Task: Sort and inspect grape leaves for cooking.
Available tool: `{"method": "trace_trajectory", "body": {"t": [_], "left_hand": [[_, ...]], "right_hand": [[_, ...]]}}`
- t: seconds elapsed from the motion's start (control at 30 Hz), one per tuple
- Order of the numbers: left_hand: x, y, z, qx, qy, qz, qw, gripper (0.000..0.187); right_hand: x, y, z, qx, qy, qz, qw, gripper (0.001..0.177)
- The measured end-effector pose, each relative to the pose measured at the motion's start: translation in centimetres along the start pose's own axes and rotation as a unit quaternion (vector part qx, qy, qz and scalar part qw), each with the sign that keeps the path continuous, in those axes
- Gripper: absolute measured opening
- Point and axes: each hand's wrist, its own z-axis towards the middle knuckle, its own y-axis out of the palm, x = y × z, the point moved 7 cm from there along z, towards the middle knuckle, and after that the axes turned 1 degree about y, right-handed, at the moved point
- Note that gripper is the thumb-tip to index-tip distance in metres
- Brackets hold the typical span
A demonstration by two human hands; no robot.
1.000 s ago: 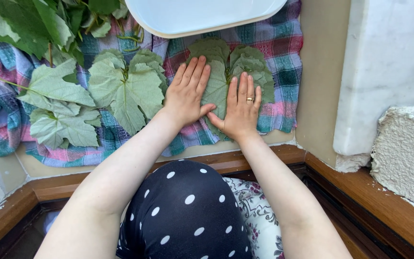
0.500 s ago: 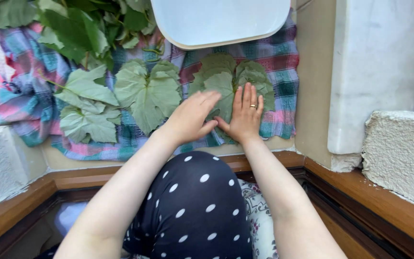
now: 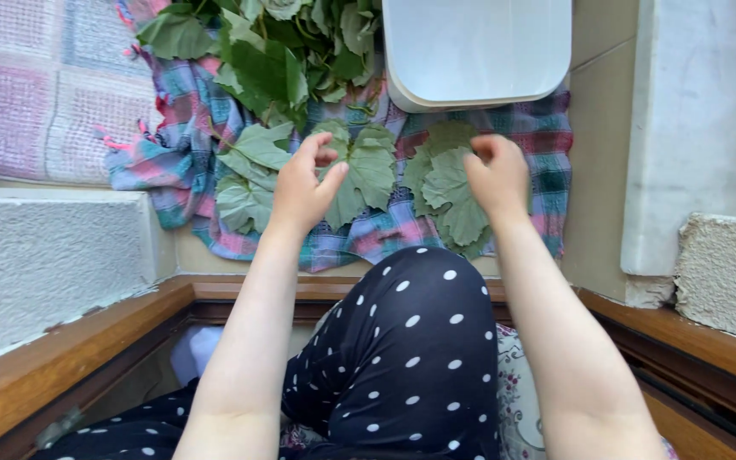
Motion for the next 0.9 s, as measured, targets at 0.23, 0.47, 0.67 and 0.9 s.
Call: {"method": "trace_trajectory", "body": {"t": [0.23,0.47,0.67,0.9], "left_hand": [[-8.3,0.5,2.6,0.065,-0.036,-0.074,0.994,0.037],[-9.0,-0.8,8.6,0.181,-0.004,-0.005,0.983,0.047],[-12.0,-2.5,13.0,0.287,-0.069,0.148,0.944,0.027],[-10.4,-4.1,11.8,0.269,-0.069,0.038,0.960,0.018]], "right_hand": [[-21.6,10.0,-2.8,-0.171,0.128,0.626,0.750,0.033],[-23.3,9.8,-1.3,-0.170,0.130,0.635,0.742,0.032],[-23.7,6.4,-1.3,-0.169,0.112,0.677,0.708,0.031],[-24.5,6.1,-1.3,-0.146,0.084,0.698,0.696,0.032]]}}
